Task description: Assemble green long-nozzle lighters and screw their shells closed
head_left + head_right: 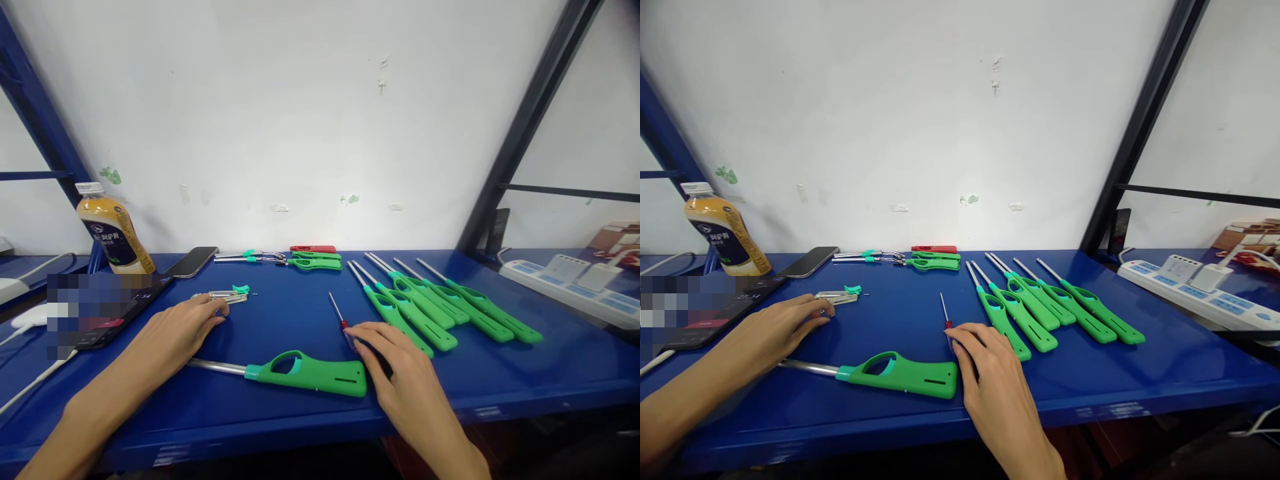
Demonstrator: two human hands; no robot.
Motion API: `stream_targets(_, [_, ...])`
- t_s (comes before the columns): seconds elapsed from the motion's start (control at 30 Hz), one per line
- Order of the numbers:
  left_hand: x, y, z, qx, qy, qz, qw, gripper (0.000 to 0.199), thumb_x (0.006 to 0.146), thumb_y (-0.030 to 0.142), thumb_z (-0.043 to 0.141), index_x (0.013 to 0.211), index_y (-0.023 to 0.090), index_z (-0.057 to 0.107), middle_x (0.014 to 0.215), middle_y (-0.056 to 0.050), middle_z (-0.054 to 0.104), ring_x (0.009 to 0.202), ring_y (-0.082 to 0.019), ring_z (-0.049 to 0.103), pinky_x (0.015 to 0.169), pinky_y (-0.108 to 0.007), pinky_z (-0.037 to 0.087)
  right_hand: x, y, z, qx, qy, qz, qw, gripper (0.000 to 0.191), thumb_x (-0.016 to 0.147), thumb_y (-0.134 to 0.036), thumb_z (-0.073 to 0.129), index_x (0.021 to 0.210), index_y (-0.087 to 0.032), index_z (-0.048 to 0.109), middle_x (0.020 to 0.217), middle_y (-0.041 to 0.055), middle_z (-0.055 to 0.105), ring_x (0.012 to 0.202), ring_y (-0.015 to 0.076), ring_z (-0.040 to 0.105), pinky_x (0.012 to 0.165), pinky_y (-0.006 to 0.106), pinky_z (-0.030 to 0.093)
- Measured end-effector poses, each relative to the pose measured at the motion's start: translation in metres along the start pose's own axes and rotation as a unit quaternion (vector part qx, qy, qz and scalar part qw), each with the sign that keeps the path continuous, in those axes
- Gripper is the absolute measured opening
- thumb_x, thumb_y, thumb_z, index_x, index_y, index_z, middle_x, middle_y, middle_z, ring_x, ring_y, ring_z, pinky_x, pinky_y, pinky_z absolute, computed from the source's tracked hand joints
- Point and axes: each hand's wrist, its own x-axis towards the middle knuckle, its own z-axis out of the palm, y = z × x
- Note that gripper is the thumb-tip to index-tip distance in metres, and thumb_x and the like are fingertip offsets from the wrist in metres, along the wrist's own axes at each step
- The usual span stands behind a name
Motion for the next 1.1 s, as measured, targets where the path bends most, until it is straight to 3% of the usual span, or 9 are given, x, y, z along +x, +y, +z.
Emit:
stream_targets(0.17, [0.000, 0.004, -0.002, -0.006, 0.000, 0.000, 1.000, 0.035, 0.104, 0.045, 0.038, 0.096, 0.026, 0.067, 0.103, -0.009, 0.075, 0.091, -0.032, 0.074, 0.078, -0.040, 0.052, -0.002, 0.000, 0.002, -0.025, -0.005, 0.003, 1.000, 0.033, 0.107, -0.023, 0.051, 0.127, -0.032, 0.077, 0.133, 0.0063, 0.074, 0.123, 0.0317, 0.069, 0.108, 0.056, 0.054])
stream_targets(0.33, [-0.001, 0.005, -0.006, 0.000, 0.006, -0.001, 1.000, 0.035, 0.105, 0.042, 0.036, 0.100, 0.025, 0.067, 0.106, -0.009, 0.076, 0.093, -0.032, 0.074, 0.078, -0.039, 0.052, -0.001, 0.001, 0.003, -0.011, -0.005, 0.013, 1.000, 0.029, 0.107, -0.027, 0.055, 0.127, -0.029, 0.076, 0.130, 0.0061, 0.076, 0.123, 0.0317, 0.069, 0.110, 0.058, 0.053])
stream_targets(0.5, [-0.005, -0.002, -0.014, 0.010, 0.030, -0.013, 0.999, 0.035, 0.108, 0.040, 0.037, 0.111, 0.023, 0.068, 0.115, -0.010, 0.076, 0.100, -0.035, 0.074, 0.079, -0.040, 0.051, 0.000, 0.003, 0.003, 0.005, -0.001, 0.007, 1.000, 0.028, 0.106, -0.023, 0.056, 0.124, -0.028, 0.077, 0.126, 0.0069, 0.078, 0.117, 0.0310, 0.072, 0.107, 0.054, 0.055])
stream_targets(0.73, [-0.005, -0.020, -0.006, -0.024, 0.023, 0.000, 0.999, 0.030, 0.102, 0.051, 0.052, 0.103, 0.032, 0.074, 0.109, -0.007, 0.080, 0.101, -0.034, 0.076, 0.083, -0.040, 0.055, 0.000, 0.005, 0.002, 0.015, 0.006, -0.010, 1.000, 0.028, 0.105, -0.019, 0.054, 0.120, -0.029, 0.077, 0.121, 0.0056, 0.080, 0.111, 0.0296, 0.075, 0.100, 0.050, 0.058])
stream_targets(1.1, [-0.005, -0.013, -0.001, -0.031, 0.007, 0.009, 0.999, 0.032, 0.105, 0.046, 0.041, 0.088, 0.028, 0.061, 0.096, -0.008, 0.076, 0.083, -0.029, 0.073, 0.071, -0.037, 0.050, 0.000, 0.004, 0.001, 0.031, 0.012, -0.003, 0.999, 0.028, 0.108, -0.021, 0.050, 0.119, -0.027, 0.076, 0.119, 0.0048, 0.080, 0.110, 0.0275, 0.075, 0.099, 0.046, 0.058])
